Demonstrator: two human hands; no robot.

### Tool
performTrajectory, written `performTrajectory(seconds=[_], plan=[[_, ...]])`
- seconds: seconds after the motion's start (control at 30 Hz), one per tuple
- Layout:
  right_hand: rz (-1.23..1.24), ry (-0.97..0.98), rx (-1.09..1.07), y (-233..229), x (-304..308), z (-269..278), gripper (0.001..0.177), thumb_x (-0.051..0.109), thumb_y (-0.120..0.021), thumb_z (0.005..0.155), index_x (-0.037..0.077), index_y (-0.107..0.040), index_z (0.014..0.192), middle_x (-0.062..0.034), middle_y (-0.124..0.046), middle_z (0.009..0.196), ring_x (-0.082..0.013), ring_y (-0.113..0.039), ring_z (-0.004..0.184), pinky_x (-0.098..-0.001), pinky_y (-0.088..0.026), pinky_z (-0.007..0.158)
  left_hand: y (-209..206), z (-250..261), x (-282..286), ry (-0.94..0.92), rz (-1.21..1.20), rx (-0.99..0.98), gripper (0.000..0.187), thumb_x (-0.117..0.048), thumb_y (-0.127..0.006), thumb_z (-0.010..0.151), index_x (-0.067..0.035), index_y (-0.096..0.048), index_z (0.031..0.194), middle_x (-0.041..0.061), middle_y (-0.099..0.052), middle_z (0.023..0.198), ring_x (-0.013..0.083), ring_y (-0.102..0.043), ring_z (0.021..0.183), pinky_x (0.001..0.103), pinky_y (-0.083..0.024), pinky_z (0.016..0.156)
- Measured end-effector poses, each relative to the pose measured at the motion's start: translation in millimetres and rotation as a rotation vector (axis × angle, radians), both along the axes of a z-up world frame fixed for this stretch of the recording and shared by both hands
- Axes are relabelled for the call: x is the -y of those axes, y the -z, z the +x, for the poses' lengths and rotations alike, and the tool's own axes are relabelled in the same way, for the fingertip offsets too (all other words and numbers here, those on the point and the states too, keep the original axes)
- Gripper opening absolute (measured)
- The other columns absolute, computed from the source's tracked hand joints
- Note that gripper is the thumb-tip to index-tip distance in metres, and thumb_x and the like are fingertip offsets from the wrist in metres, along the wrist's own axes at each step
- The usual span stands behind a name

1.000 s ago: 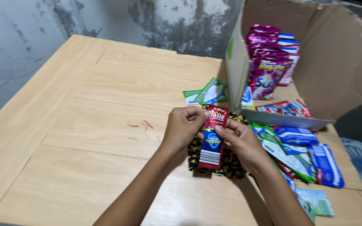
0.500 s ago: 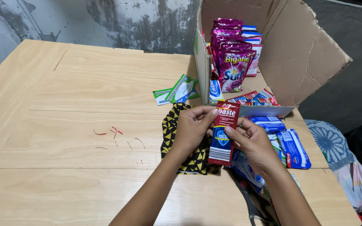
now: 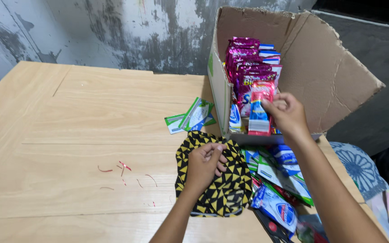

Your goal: The person sorts small detergent packets from a cardboard box onto a wooden table. They pick up individual packets and place them into a growing pile on the table.

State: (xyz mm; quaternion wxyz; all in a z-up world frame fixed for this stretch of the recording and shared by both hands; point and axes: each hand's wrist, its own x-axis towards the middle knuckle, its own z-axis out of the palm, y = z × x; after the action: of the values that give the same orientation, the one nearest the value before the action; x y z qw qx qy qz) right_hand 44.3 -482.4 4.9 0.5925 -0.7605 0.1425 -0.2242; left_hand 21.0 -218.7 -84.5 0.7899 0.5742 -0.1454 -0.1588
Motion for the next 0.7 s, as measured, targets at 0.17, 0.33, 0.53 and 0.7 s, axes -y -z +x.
performTrajectory(seconds=[0.17, 0.33, 0.53, 0.7], plan=[[-0.404, 0.012, 0.148, -20.4, -19.4, 101.1, 0.024, 0.012, -0.083, 0.087, 0.002, -0.069, 0.104, -0.0064, -0.073, 0.086, -0.0074, -0.068, 0.074, -0.0249, -0.053, 0.059, -3.6, 3.7, -1.7, 0.014, -0.009, -0.009, 0.027, -0.022, -0.060, 0.101, 0.001, -0.074, 0.107, 0.005, -0.069, 0.073, 0.0087, -0.065, 0.055, 0.021, -0.050, 0.045], [-0.512, 0.087, 0.044, -50.5, -30.5, 114.8, 0.013, 0.017, -0.078, 0.094, 0.005, -0.074, 0.094, -0.0027, -0.074, 0.079, -0.0069, -0.066, 0.062, -0.0247, -0.052, 0.054, -3.6, 3.6, -1.2, 0.022, -0.012, -0.015, 0.028, -0.023, -0.060, 0.102, 0.001, -0.074, 0.107, 0.005, -0.069, 0.073, 0.0087, -0.065, 0.054, 0.021, -0.049, 0.045], [-0.636, -0.158, -0.686, -29.1, 49.7, 84.6, 0.032, 0.030, -0.073, 0.092, 0.001, -0.077, 0.077, -0.0110, -0.077, 0.071, -0.0204, -0.070, 0.058, -0.0375, -0.056, 0.053, -5.0, 4.9, 2.2, 0.015, -0.001, -0.026, 0.028, -0.023, -0.060, 0.101, 0.000, -0.074, 0.108, 0.005, -0.069, 0.072, 0.0083, -0.065, 0.053, 0.021, -0.049, 0.044], [-1.058, -0.524, -0.868, 37.9, 106.8, 58.8, 0.043, 0.023, -0.092, 0.070, 0.020, -0.073, 0.109, -0.0025, -0.077, 0.096, -0.0202, -0.071, 0.092, -0.0353, -0.055, 0.083, -8.4, 3.5, 0.8, 0.011, 0.045, -0.021, 0.029, -0.023, -0.060, 0.101, 0.000, -0.075, 0.108, 0.005, -0.068, 0.072, 0.0079, -0.064, 0.053, 0.021, -0.049, 0.044]])
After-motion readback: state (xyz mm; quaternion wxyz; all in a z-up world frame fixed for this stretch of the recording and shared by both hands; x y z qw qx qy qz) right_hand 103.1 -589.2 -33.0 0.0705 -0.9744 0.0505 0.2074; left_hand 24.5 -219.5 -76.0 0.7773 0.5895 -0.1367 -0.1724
